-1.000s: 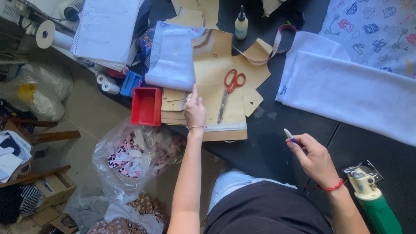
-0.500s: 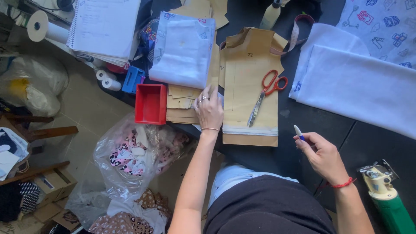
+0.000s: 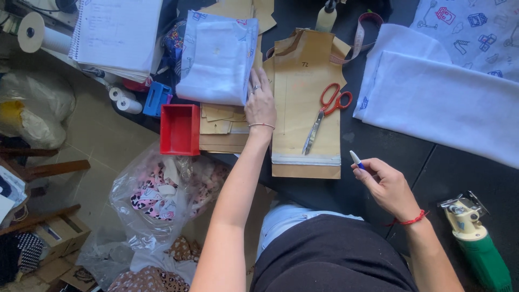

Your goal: The person uses an electric fabric cutter to cut a piece of white fabric on a table. They then use scissors to trim the edges of the cut fabric. Finally, they place a paper pattern on the fabric and trace its outline with a pen.

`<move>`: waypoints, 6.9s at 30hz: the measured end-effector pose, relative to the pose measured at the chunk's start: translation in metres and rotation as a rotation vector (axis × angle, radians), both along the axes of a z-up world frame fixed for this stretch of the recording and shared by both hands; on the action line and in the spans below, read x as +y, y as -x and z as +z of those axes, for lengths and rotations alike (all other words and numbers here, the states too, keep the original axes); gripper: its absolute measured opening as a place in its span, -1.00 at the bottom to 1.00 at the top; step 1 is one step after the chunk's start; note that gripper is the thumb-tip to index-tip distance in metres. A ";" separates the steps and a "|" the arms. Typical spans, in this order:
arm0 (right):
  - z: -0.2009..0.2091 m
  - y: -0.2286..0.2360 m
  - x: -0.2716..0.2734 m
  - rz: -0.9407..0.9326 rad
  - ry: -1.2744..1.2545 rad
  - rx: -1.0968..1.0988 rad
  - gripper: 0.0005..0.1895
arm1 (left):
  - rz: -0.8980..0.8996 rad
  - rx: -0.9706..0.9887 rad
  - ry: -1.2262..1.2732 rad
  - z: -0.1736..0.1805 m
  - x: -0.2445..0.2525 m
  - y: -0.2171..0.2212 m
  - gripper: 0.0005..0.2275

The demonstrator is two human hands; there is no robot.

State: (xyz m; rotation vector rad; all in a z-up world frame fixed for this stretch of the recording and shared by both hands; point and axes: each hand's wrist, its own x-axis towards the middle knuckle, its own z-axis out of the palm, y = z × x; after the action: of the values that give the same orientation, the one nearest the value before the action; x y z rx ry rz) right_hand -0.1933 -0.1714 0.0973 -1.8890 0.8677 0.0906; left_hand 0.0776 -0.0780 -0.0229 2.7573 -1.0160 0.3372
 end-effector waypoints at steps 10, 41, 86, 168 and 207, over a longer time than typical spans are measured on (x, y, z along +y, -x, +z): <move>-0.004 0.019 -0.011 -0.092 -0.022 0.007 -0.83 | 0.190 -0.032 0.022 -0.004 -0.022 -0.071 -0.93; 0.018 0.133 -0.138 -0.744 0.707 -0.243 -0.72 | -0.526 0.868 0.782 0.175 -0.094 0.171 -0.93; -0.116 0.221 -0.292 -0.997 0.207 -0.001 -0.86 | -0.244 0.614 0.076 0.041 -0.161 0.193 -0.38; -0.129 0.254 -0.320 -0.792 0.096 0.109 -0.69 | -0.601 0.410 0.101 0.026 -0.228 0.272 -0.49; -0.130 0.185 -0.393 -0.761 0.361 0.182 -0.56 | -0.880 0.610 -0.817 0.028 -0.399 0.317 -0.42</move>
State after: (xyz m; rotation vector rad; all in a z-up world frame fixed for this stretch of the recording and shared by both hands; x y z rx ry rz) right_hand -0.3783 -0.5647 -0.0323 -1.7588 1.7652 -0.3876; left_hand -0.2395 -0.4767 0.0050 2.2519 -2.2845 -1.1731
